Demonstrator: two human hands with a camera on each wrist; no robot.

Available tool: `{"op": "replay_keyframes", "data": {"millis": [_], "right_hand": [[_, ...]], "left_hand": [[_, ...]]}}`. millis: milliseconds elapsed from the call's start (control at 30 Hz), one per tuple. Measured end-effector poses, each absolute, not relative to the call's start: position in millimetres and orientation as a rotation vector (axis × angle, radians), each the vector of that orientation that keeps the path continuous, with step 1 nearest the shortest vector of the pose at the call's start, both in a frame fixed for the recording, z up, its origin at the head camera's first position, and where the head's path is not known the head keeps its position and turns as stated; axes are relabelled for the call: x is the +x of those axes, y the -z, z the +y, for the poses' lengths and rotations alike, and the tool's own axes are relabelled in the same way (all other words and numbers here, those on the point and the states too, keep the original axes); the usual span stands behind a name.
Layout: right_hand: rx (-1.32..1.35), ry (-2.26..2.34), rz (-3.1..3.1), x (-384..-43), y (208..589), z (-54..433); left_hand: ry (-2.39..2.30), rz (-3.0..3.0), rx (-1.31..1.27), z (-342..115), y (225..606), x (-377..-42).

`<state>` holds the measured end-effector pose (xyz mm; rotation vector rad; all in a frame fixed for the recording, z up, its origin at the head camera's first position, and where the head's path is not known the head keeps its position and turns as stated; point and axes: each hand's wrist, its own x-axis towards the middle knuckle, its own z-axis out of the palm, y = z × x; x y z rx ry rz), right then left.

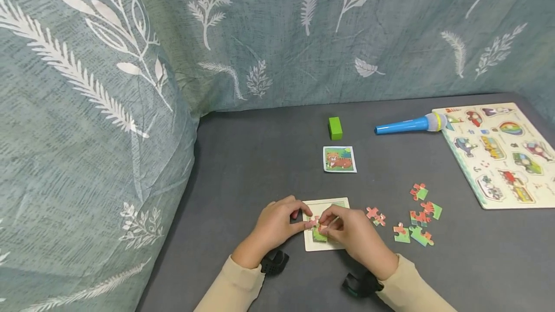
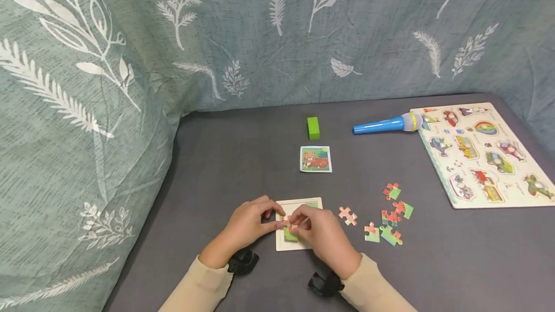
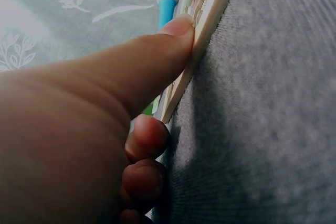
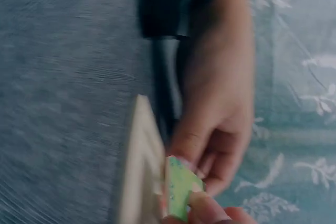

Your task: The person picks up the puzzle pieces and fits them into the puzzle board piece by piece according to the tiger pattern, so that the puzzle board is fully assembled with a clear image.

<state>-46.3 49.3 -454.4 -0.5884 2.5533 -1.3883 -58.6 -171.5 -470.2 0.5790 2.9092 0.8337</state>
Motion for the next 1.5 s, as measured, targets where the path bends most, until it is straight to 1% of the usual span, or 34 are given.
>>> {"op": "replay_keyframes", "data": {"millis": [200, 333, 400, 500, 667, 767, 1200, 1500], "right_hand": [[-0.826, 1.207, 2.777, -43.9, 460.1, 42.7], [-1.060, 1.065, 2.964, -40.1, 461.5, 42.3], [-1.188, 0.949, 3.042, -37.0, 462.0, 43.7], [-1.284, 0.738, 3.111, -29.5, 462.8, 48.3], [-1.246, 0.481, 3.096, -16.3, 464.9, 56.3], [-1.223, 0.476, 3.093, -15.3, 466.3, 57.7], [-1.306, 0.348, 3.038, -8.9, 468.2, 57.5], [-1.312, 0.187, 3.089, -3.7, 475.0, 49.7]], "left_hand": [[-0.832, 2.914, 0.628, -170.7, 465.7, -67.5], [-0.822, 2.919, 0.659, -170.3, 464.3, -71.1], [-0.818, 2.928, 0.667, -169.8, 464.1, -72.0], [-0.823, 2.936, 0.677, -168.5, 463.4, -72.0], [-0.814, 2.957, 0.655, -165.0, 462.7, -72.0], [-0.825, 2.965, 0.623, -163.9, 462.3, -71.9], [-0.948, 2.909, 0.520, -165.7, 471.7, -58.6], [-0.949, 2.890, 0.519, -170.3, 470.5, -54.3]]}}
